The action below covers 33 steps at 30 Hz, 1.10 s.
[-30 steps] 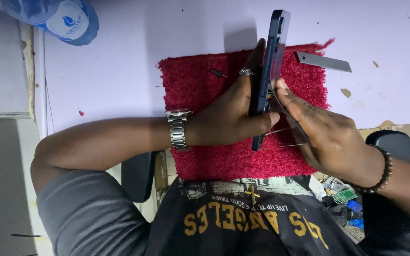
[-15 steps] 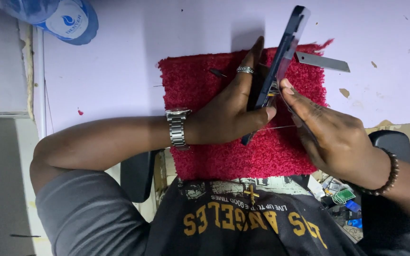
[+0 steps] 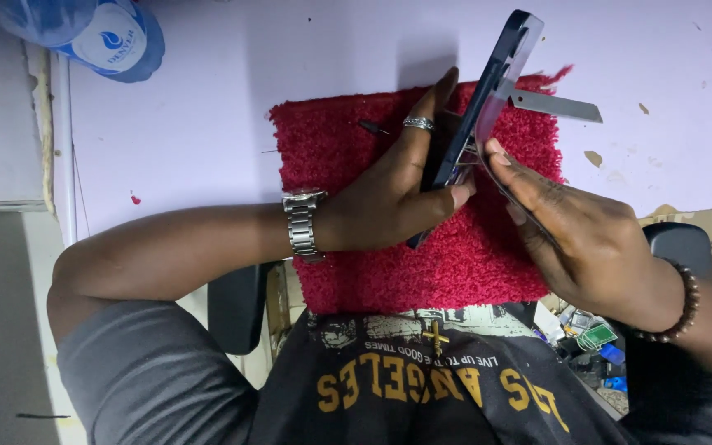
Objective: The person is disassembling a smartphone by prying off the back cover and then removing internal screws with a screwdriver.
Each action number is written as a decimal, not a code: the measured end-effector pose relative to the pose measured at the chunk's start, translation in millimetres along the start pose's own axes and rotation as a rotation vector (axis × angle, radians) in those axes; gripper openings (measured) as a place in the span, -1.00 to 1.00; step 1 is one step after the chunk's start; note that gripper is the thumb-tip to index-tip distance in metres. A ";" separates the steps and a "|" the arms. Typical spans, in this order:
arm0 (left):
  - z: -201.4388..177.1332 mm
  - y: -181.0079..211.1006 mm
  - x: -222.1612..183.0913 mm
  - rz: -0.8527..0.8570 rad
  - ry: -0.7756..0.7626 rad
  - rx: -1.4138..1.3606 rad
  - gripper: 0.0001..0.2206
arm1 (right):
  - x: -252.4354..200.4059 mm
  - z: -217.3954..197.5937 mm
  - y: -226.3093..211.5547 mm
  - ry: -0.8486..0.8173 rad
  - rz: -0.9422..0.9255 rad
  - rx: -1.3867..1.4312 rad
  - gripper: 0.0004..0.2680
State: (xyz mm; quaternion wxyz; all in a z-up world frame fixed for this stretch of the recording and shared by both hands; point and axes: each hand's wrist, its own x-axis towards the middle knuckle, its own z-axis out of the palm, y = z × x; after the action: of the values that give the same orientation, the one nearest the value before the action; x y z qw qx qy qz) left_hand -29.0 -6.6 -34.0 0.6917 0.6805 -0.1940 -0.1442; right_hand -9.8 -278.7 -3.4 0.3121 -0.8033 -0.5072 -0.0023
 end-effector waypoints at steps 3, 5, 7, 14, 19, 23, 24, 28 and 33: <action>-0.3 -0.5 -0.3 0.006 0.002 0.012 -0.18 | 1.4 -1.9 -1.1 0.002 -0.003 0.000 -0.57; -1.4 0.3 0.7 -0.008 -0.018 -0.056 -0.15 | -0.8 -3.1 0.4 -0.008 0.014 -0.002 -0.57; -4.8 0.4 2.4 -0.025 -0.039 -0.122 -0.10 | -0.1 -4.0 0.1 -0.015 0.031 -0.001 -0.56; -8.5 -16.2 5.5 -0.022 -0.135 -0.065 -0.47 | 4.0 12.7 10.9 0.231 -0.205 -0.292 -0.70; -5.3 -20.8 9.3 0.102 -0.079 0.002 -0.45 | -2.5 23.5 21.4 0.255 -0.299 -0.466 -0.49; -8.9 -16.3 -1.5 0.012 -0.016 0.091 -0.32 | 12.7 34.0 18.2 0.412 0.014 0.065 -0.07; -9.3 -15.7 -2.9 -0.004 -0.007 0.115 -0.27 | 17.5 30.3 13.0 0.416 0.074 0.357 -0.05; -6.7 5.6 7.8 0.026 -0.089 0.136 -0.18 | 24.5 24.7 12.3 0.268 0.262 0.668 -0.22; 5.5 72.8 9.5 -0.301 -0.124 0.224 -0.36 | -24.1 62.9 45.6 0.022 0.291 1.397 -0.23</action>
State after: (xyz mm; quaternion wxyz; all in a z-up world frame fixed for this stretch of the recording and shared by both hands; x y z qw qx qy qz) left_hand -27.9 -13.5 39.2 0.5689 0.7645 -0.1472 -0.2650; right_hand -3.9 -280.0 -84.5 0.7561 -0.4748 -0.2747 0.3569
